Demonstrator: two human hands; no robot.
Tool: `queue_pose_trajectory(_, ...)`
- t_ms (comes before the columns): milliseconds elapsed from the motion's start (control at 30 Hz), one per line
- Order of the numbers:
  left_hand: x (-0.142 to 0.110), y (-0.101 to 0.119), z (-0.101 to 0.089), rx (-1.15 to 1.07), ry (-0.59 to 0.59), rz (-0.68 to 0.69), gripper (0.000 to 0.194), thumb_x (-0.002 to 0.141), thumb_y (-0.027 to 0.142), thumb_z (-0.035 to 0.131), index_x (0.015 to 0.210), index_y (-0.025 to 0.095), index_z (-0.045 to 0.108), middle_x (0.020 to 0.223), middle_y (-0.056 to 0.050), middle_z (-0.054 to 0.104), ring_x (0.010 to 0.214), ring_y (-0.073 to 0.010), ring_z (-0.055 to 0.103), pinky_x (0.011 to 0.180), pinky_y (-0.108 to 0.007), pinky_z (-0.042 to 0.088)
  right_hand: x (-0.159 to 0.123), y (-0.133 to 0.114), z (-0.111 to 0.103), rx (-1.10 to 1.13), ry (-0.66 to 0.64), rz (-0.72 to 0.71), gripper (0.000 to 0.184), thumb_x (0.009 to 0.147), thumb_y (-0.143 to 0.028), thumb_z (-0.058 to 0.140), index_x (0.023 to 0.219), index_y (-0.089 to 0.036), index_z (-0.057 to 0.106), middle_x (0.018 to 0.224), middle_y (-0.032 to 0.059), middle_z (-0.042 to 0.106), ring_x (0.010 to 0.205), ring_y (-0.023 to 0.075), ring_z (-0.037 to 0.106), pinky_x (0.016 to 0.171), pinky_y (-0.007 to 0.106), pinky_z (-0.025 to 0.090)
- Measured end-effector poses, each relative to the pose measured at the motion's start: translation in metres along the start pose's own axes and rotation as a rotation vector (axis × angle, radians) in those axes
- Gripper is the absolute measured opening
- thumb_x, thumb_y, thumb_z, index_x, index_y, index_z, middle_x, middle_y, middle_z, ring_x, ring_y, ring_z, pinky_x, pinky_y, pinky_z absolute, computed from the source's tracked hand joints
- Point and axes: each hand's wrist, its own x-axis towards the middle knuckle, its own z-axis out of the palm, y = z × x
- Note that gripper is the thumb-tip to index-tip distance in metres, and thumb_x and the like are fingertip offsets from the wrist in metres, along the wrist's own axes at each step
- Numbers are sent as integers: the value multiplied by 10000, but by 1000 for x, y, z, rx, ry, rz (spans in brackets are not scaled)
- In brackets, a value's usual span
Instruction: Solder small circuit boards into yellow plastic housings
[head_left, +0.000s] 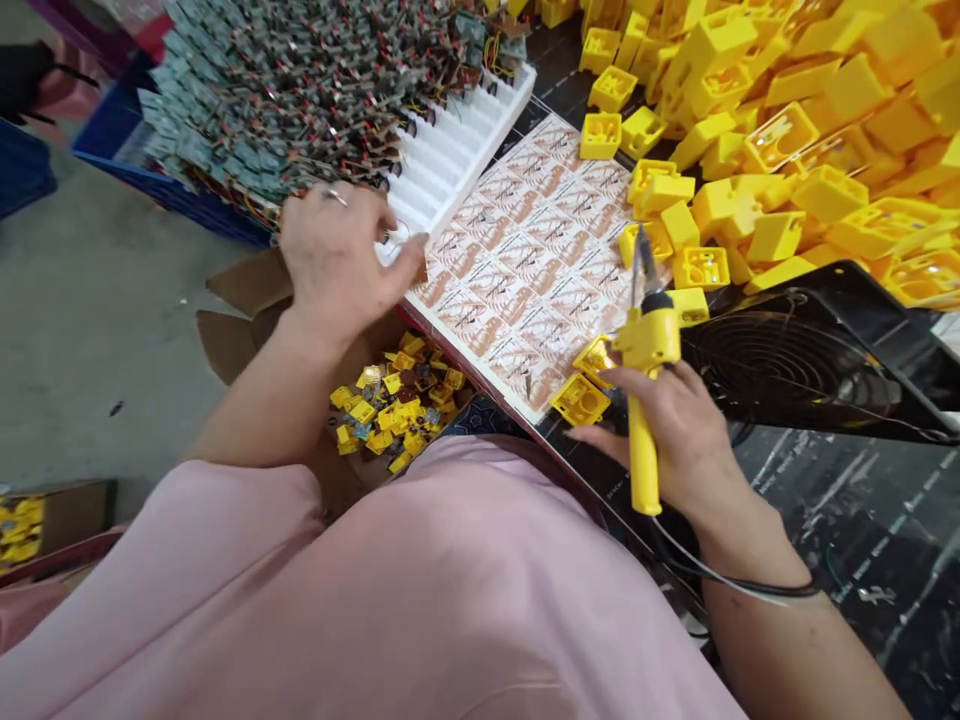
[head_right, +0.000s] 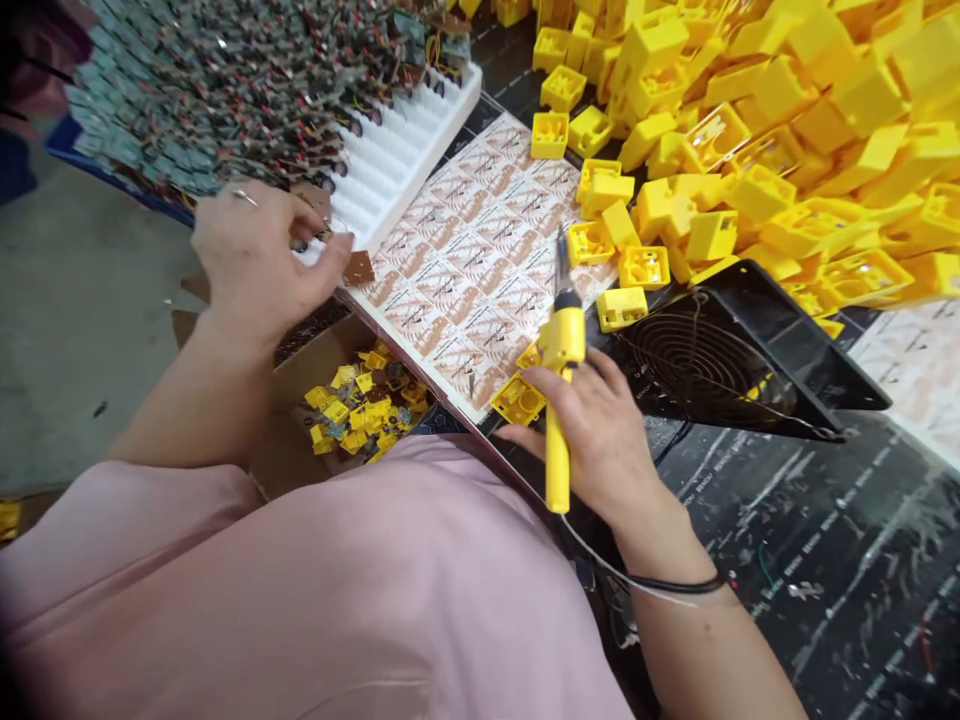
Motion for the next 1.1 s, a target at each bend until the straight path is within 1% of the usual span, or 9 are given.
queue_pose_trajectory(200, 15, -6, 8, -15, -126, -3, 593, 975, 702, 403, 1024, 189, 695, 1022, -64, 716, 1076, -285, 596, 974, -543, 434, 1, -23, 18, -41, -148, -101, 339, 1004, -450, 637, 1251, -223, 591, 1069, 83, 772, 1037, 265, 712, 1133, 521, 436)
queue_pose_trajectory(333, 15, -10, 11, -13, -145, 13, 474, 941, 590, 448, 1041, 216, 722, 923, -74, 705, 916, -264, 606, 738, -424, 427, -4, -18, 18, -103, -138, -95, 266, 1001, -248, 623, 1265, -227, 595, 1087, 86, 770, 1141, 273, 692, 1119, 508, 461)
queue_pose_trajectory(433, 21, -26, 5, -80, -185, -38, 397, 913, 467, 438, 953, 210, 737, 852, -25, 696, 759, -175, 523, 689, -360, 388, -8, -11, 15, -133, -98, -82, 337, 983, -283, 670, 1301, -238, 568, 1080, 79, 764, 1159, 281, 683, 1117, 499, 472)
queue_pose_trajectory(567, 32, -44, -1, -404, -71, -135, 404, 897, 398, 390, 895, 173, 726, 812, 51, 677, 684, -86, 384, 654, -290, 376, -10, -2, 14, -105, -74, -12, 459, 975, -403, 679, 1377, -246, 523, 1111, 102, 740, 1226, 336, 643, 1145, 590, 440)
queue_pose_trajectory(733, 44, -46, 6, -438, -4, -131, 401, 935, 399, 418, 964, 164, 741, 791, 42, 677, 690, -76, 480, 643, -274, 418, -4, 14, 16, 20, -85, 103, 602, 924, -563, 698, 1409, -272, 491, 1196, 123, 694, 1232, 369, 615, 1100, 626, 464)
queue_pose_trajectory(867, 55, -34, 5, -660, 171, -155, 412, 977, 517, 463, 975, 199, 724, 736, 44, 641, 599, -58, 459, 547, -248, 423, 2, 20, 18, 64, -120, 113, 697, 887, -646, 709, 1414, -255, 475, 1249, 144, 685, 1194, 365, 627, 1065, 598, 492)
queue_pose_trajectory(933, 58, -17, 3, -914, 73, -60, 425, 918, 635, 581, 869, 230, 697, 679, 45, 616, 563, -64, 488, 520, -254, 446, 4, 19, 19, 75, -137, 115, 664, 910, -593, 706, 1426, -256, 460, 1251, 139, 695, 1169, 347, 646, 1028, 552, 525)
queue_pose_trajectory(1000, 56, 7, 4, -1102, -171, 75, 454, 840, 679, 667, 778, 230, 644, 663, 33, 623, 565, -81, 541, 535, -277, 490, 5, 17, 20, 72, -144, 117, 639, 922, -562, 704, 1429, -257, 461, 1248, 133, 707, 1144, 338, 667, 1001, 534, 544)
queue_pose_trajectory(1100, 44, 46, 17, -1089, -459, 181, 352, 886, 535, 567, 791, 201, 627, 677, -11, 651, 564, -108, 570, 558, -313, 518, 3, 11, 16, 44, -123, 121, 686, 887, -640, 719, 1400, -241, 500, 1237, 143, 724, 1152, 370, 685, 1078, 642, 493)
